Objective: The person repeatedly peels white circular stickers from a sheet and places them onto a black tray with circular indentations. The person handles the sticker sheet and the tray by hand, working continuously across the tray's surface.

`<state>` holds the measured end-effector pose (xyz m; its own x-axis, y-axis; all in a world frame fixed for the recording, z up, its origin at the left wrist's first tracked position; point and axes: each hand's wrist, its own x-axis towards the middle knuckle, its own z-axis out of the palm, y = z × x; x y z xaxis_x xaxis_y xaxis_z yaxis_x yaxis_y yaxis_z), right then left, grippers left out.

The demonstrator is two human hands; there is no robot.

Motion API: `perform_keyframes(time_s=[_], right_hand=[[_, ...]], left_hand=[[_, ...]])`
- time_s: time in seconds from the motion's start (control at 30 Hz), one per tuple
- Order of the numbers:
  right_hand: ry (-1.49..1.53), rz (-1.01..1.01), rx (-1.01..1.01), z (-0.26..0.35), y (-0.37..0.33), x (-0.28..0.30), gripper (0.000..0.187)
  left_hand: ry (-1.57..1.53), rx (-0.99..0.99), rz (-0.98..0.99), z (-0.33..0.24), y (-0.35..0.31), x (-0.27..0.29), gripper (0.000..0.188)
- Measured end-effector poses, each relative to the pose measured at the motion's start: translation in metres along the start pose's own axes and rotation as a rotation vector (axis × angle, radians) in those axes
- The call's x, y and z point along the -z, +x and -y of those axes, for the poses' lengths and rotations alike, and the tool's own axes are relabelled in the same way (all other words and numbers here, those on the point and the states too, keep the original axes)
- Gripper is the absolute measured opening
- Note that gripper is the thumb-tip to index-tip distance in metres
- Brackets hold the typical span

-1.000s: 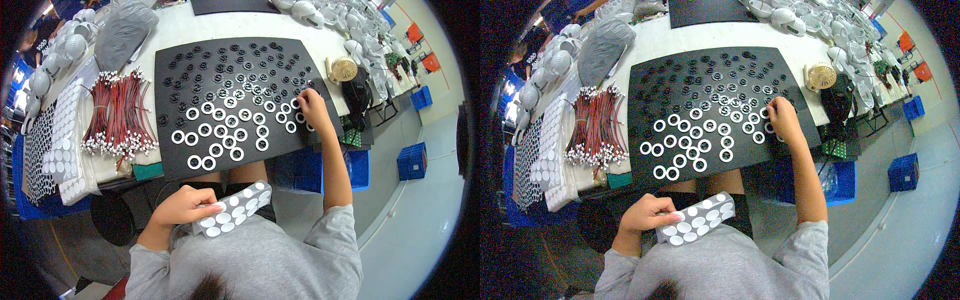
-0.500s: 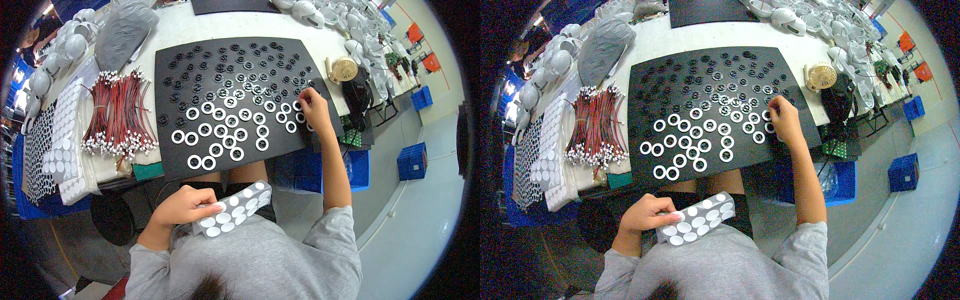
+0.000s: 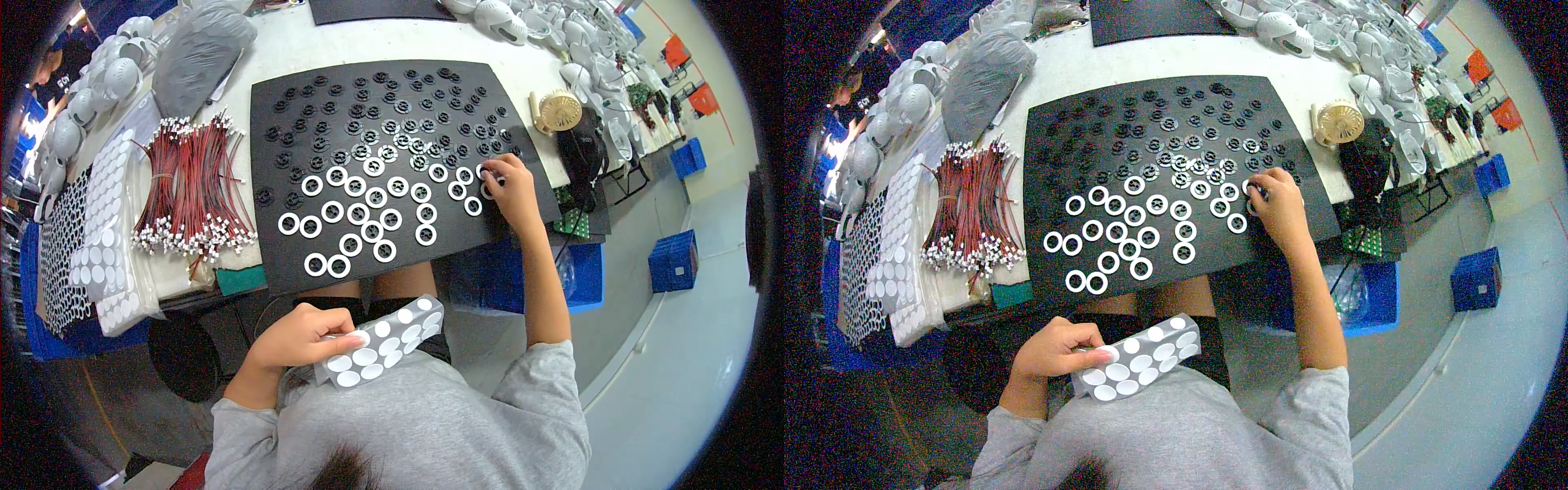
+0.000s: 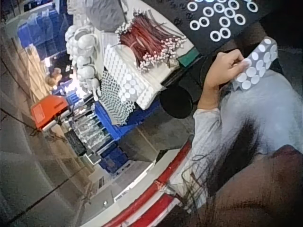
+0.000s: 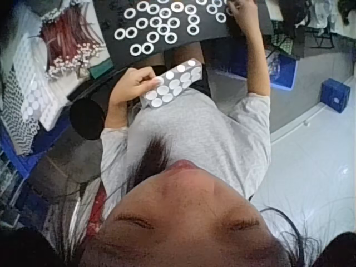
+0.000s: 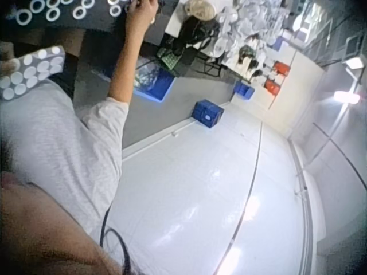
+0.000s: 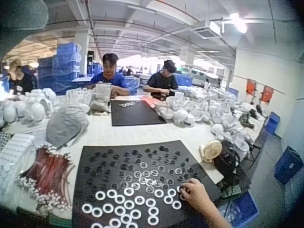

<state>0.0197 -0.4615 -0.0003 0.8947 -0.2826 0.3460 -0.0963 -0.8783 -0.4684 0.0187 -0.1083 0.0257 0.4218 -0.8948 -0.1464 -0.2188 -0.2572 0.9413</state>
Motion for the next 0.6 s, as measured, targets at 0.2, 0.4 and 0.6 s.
perform_keyframes(time_s=[0.2, 0.4, 0.6], right_hand=[[-0.001, -0.130, 0.020, 0.006, -0.005, 0.001, 0.011], [-0.241, -0.156, 0.146, 0.011, -0.015, -0.002, 0.010], [0.290, 0.106, 0.253, 0.078, -0.044, 0.019, 0.024]], left_hand=[[0.000, 0.014, 0.004, -0.003, -0.001, 0.001, 0.021], [0.030, 0.009, 0.004, -0.003, -0.001, 0.000, 0.022], [-0.002, 0.006, -0.006, -0.012, 0.007, 0.000, 0.022]])
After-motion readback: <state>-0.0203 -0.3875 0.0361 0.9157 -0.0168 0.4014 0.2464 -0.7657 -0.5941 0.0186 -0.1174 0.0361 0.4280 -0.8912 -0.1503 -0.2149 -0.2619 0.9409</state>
